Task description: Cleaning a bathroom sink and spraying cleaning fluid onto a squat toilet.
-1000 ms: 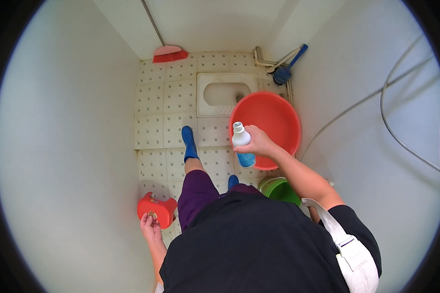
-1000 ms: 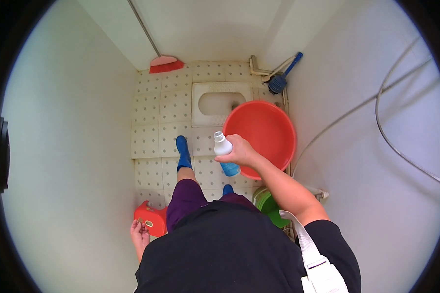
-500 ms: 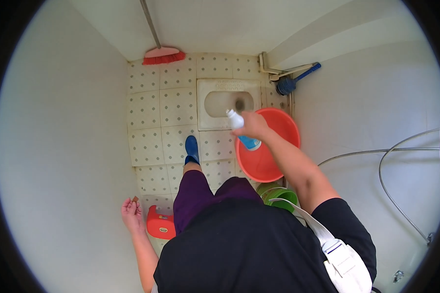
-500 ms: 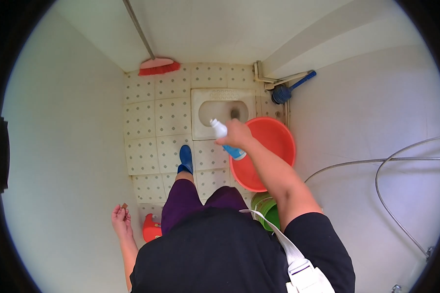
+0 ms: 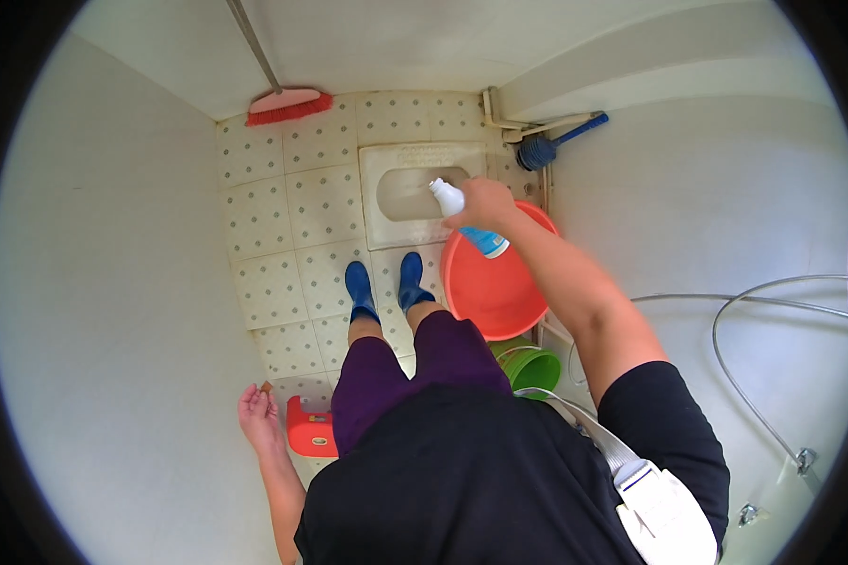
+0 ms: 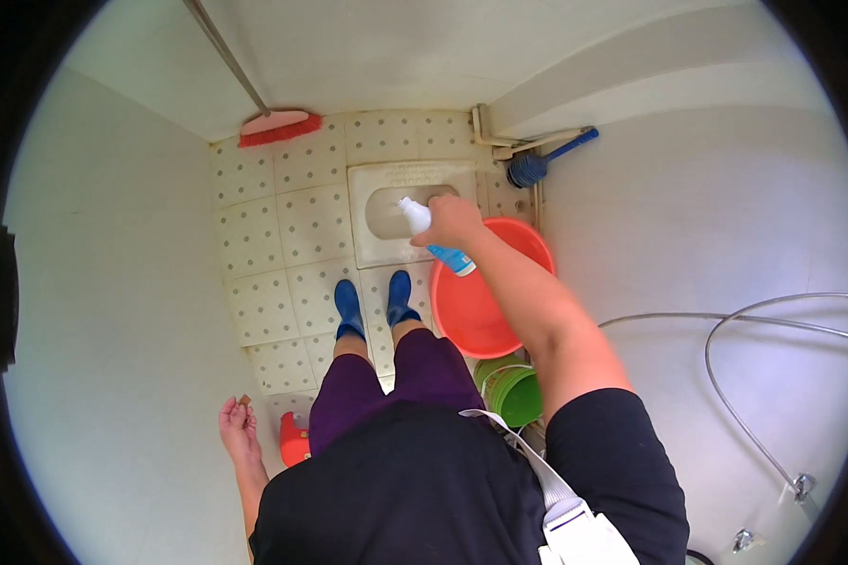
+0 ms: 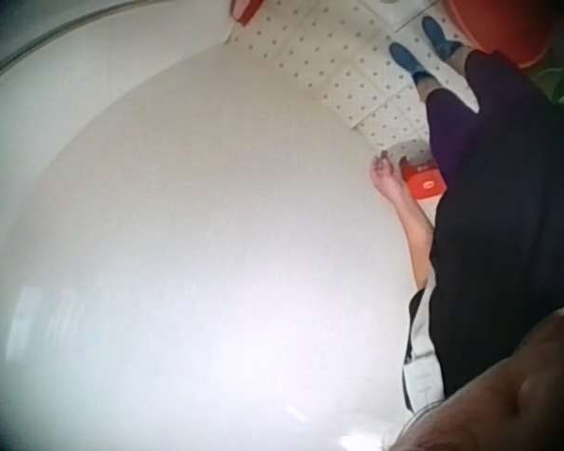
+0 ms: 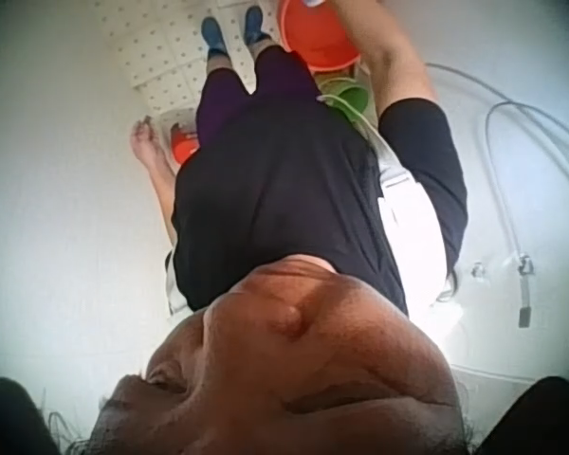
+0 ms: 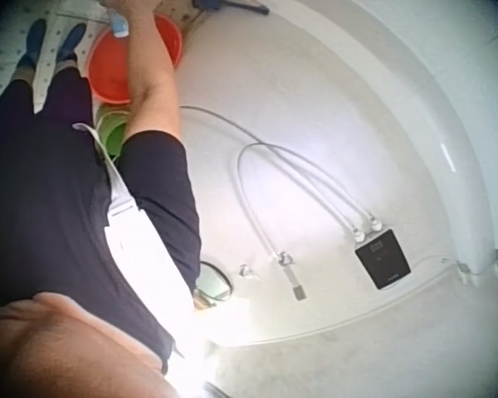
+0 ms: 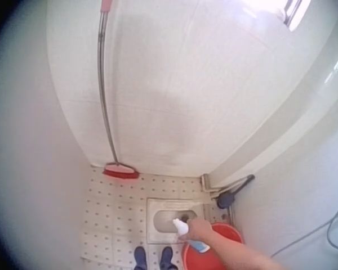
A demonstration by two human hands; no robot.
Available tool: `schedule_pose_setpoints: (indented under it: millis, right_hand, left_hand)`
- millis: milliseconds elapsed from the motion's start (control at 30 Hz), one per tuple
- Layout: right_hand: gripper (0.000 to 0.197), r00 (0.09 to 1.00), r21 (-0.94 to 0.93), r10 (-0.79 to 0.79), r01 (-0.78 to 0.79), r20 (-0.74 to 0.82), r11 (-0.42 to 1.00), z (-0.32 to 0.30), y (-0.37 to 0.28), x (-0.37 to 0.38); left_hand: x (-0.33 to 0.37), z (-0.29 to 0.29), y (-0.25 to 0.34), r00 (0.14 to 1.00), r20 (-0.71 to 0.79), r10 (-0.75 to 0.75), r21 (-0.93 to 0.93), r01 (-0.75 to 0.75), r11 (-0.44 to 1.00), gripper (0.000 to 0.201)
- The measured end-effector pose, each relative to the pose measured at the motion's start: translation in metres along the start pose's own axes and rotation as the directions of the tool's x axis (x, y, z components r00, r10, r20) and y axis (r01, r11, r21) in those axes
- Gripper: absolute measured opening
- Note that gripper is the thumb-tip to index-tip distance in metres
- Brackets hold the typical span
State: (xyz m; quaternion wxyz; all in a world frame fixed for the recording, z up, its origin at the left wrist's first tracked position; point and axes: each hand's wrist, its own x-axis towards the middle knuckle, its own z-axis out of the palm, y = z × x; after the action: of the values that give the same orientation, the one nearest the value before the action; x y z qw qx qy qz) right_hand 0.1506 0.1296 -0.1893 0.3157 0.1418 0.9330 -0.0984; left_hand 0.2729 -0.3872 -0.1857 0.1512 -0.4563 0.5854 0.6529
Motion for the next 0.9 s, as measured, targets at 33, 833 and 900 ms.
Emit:
schedule_pose_setpoints:
  millis: [33,833,900]
  right_hand:
    - [0.064,1.0,0.019,0.016,-0.016,-0.002,1.0,0.001,0.004,0.005]
    - [0.061,0.943,0.117,0.275,-0.3,0.189,0.947,0.045,0.069,-0.055]
    - [0.061,0.927,0.118,0.307,-0.337,0.213,0.934,0.046,0.07,-0.059]
  left_hand:
    - [-0.001,0.005,0.0,1.0,-0.001,0.001,-0.007,-0.001,1.0,0.027]
    - [-0.006,0.042,0.025,0.998,0.05,0.039,0.137,-0.046,0.99,0.028]
    - [-0.005,0.037,0.024,0.999,0.024,0.038,0.126,-0.04,0.991,0.028]
